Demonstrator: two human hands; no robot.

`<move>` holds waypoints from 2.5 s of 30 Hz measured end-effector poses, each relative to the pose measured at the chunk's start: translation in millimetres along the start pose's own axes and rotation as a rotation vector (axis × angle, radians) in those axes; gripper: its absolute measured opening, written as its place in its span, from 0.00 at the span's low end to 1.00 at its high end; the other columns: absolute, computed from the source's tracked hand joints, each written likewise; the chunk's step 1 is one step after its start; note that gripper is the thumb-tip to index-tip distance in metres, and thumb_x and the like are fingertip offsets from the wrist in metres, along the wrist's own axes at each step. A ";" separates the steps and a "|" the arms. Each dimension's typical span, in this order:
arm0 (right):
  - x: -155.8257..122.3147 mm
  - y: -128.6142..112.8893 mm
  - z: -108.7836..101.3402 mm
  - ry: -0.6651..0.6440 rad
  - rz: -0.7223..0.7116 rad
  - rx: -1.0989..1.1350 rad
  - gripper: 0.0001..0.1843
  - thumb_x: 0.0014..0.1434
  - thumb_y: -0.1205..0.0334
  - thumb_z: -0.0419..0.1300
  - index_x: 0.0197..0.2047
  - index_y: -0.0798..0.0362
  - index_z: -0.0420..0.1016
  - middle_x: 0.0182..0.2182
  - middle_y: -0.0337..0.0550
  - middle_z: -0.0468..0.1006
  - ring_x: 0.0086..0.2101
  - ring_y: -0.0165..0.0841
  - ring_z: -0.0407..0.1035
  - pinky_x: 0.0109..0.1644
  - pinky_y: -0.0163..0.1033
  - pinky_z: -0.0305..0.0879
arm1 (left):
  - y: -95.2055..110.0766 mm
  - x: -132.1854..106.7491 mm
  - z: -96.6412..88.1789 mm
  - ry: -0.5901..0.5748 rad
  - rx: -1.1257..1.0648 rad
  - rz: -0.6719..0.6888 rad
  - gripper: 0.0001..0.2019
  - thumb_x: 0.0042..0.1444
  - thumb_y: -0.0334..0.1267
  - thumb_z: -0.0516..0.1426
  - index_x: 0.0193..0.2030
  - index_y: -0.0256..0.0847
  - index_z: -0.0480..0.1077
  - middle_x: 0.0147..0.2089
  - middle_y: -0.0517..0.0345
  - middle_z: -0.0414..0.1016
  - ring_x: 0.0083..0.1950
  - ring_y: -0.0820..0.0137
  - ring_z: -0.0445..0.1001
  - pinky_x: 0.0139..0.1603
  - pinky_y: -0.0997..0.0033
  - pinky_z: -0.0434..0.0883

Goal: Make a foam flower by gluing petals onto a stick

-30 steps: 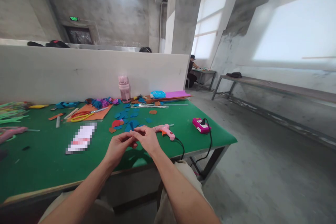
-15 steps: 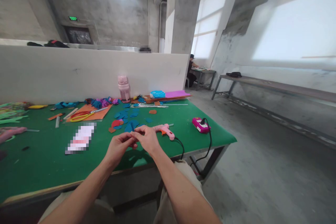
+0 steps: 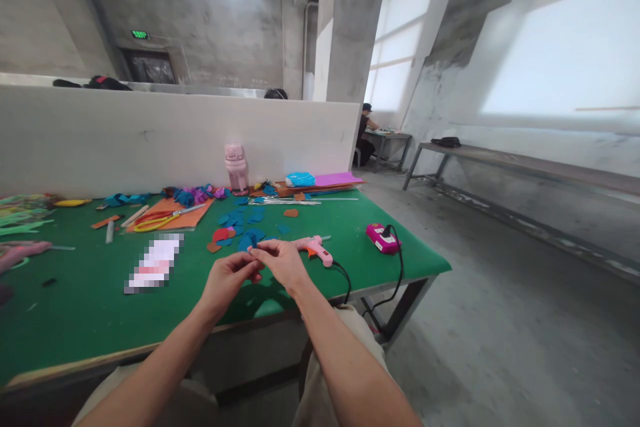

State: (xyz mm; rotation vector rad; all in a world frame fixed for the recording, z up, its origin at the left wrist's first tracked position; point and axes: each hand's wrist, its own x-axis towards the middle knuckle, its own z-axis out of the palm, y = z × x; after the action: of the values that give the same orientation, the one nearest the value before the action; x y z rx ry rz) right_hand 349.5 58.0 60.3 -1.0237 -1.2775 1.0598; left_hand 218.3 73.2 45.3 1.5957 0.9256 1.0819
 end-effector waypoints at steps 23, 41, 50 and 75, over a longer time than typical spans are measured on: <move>1.1 -1.3 -6.6 -0.052 -0.301 -0.179 0.09 0.47 0.56 0.62 0.29 0.53 0.75 0.28 0.40 0.71 0.32 0.30 0.65 0.36 0.34 0.62 | -5.5 -0.2 -4.2 0.125 0.120 0.191 0.08 0.47 0.39 0.56 0.31 0.38 0.73 0.24 0.60 0.74 0.25 0.72 0.72 0.26 0.77 0.68; 5.6 -2.4 -17.2 0.207 -0.192 -0.121 0.13 0.51 0.54 0.57 0.24 0.55 0.71 0.20 0.36 0.68 0.23 0.26 0.61 0.29 0.32 0.59 | -0.5 3.0 -6.3 0.195 0.123 0.152 0.08 0.46 0.40 0.57 0.28 0.38 0.71 0.20 0.61 0.73 0.24 0.73 0.71 0.26 0.77 0.67; 7.4 8.5 -12.2 0.074 -0.229 -0.234 0.11 0.50 0.55 0.57 0.29 0.55 0.73 0.25 0.40 0.74 0.28 0.30 0.66 0.34 0.34 0.63 | -2.0 3.6 -6.5 0.202 0.070 0.110 0.09 0.45 0.41 0.58 0.28 0.37 0.72 0.20 0.60 0.72 0.23 0.74 0.70 0.25 0.77 0.67; 4.6 4.6 -0.9 0.043 -0.226 -0.313 0.11 0.47 0.55 0.60 0.31 0.54 0.77 0.28 0.42 0.76 0.30 0.32 0.68 0.35 0.36 0.63 | -4.2 1.8 -1.8 0.048 -0.143 0.015 0.10 0.45 0.41 0.59 0.28 0.35 0.71 0.19 0.61 0.70 0.23 0.75 0.68 0.26 0.76 0.65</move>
State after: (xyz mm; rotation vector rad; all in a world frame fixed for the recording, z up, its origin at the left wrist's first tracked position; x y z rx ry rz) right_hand 350.2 63.4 56.8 -1.0965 -1.5155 0.6754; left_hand 216.9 76.4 41.8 1.4674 0.8498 1.1745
